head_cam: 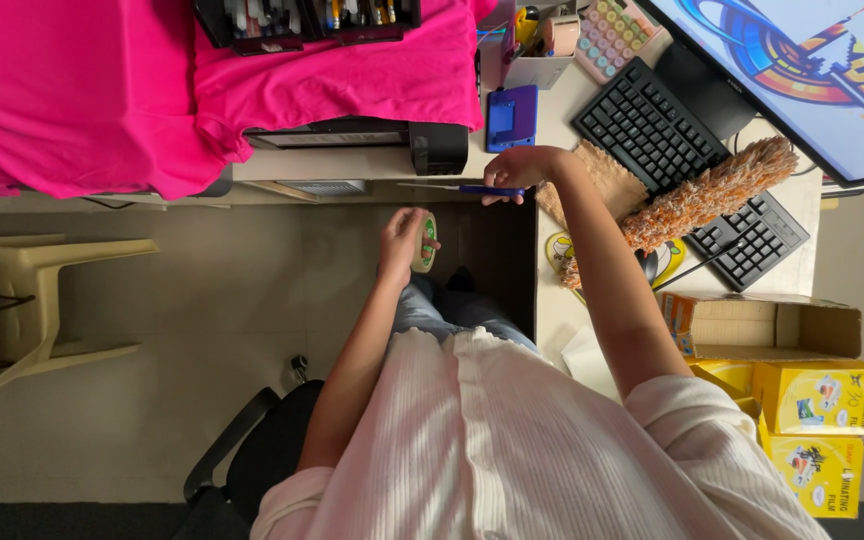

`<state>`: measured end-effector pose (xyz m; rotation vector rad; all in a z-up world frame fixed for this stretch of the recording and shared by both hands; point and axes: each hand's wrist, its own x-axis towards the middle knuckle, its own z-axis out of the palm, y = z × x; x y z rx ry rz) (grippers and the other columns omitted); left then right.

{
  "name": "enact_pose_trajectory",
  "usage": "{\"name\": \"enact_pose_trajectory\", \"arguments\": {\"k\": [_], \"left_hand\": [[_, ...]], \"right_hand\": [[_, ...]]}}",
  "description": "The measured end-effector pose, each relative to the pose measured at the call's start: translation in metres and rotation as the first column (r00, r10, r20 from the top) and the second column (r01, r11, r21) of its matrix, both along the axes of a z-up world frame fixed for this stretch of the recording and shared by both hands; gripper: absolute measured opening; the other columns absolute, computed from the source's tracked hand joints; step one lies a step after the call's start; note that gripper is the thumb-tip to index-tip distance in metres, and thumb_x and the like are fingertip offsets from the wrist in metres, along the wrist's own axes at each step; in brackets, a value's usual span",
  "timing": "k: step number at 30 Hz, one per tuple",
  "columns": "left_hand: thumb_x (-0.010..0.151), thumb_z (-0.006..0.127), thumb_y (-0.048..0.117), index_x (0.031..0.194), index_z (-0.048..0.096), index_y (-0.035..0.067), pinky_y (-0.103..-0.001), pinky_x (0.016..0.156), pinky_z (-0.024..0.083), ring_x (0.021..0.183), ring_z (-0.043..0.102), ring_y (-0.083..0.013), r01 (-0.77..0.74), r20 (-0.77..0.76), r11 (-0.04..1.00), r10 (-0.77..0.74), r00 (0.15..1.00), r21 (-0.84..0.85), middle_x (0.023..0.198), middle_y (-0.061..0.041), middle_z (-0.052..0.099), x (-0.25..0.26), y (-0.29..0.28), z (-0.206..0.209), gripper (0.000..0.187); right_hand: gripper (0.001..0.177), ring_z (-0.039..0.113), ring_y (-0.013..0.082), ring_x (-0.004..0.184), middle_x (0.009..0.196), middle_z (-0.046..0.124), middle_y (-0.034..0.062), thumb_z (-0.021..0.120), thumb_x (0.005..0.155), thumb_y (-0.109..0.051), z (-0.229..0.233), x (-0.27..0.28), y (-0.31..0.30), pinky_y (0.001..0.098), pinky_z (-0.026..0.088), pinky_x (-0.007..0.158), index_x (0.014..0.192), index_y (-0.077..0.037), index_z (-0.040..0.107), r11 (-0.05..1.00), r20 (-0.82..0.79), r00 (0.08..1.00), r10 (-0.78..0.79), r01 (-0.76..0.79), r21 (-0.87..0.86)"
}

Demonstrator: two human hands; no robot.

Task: The person organizes boxes of laminating film, handles several plastic zip-lock bags, and prepares a piece of adhesive tape using scissors.

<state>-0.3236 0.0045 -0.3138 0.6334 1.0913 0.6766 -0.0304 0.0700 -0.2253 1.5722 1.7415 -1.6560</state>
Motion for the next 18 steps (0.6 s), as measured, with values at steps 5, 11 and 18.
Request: {"name": "enact_pose_trajectory", "arguments": {"k": [5, 11, 18], "left_hand": [[0.102, 0.064, 0.029, 0.108, 0.066, 0.005, -0.028, 0.046, 0.046, 0.061, 0.07, -0.0193, 0.01, -0.003, 0.999, -0.01, 1.0, -0.045, 0.092, -0.006, 0.068, -0.01, -0.021, -0.017, 0.024], [0.101, 0.063, 0.029, 0.108, 0.067, 0.005, -0.026, 0.044, 0.046, 0.058, 0.069, -0.0165, -0.019, -0.013, 1.0, 0.019, 1.0, 0.02, 0.086, -0.004, 0.067, -0.008, -0.03, 0.009, 0.025], [0.103, 0.063, 0.026, 0.109, 0.068, 0.003, -0.025, 0.042, 0.046, 0.053, 0.068, -0.016, -0.089, 0.011, 0.985, 0.088, 0.996, 0.148, 0.075, -0.003, 0.062, 0.036, 0.01, 0.047, 0.025]], "right_hand": [[0.03, 0.07, 0.0138, 0.063, 0.078, 0.074, 0.0001, 0.077, 0.085, -0.039, -0.018, 0.006, -0.01, 0.0324, 0.052, 0.063, 0.102, -0.014, 0.077, 0.999, -0.075, 0.996, -0.045, 0.044, -0.017], [0.035, 0.065, 0.0137, 0.069, 0.081, 0.069, 0.0002, 0.082, 0.084, -0.038, -0.023, 0.011, -0.049, 0.0314, 0.051, 0.068, 0.098, -0.009, 0.069, 0.986, -0.088, 0.996, -0.016, 0.031, 0.163], [0.039, 0.051, 0.0089, 0.073, 0.077, 0.057, -0.0016, 0.081, 0.09, -0.037, -0.003, -0.006, -0.078, 0.0297, 0.046, 0.065, 0.106, -0.007, 0.061, 0.85, -0.341, 0.877, -0.339, 0.441, 0.289]]}}
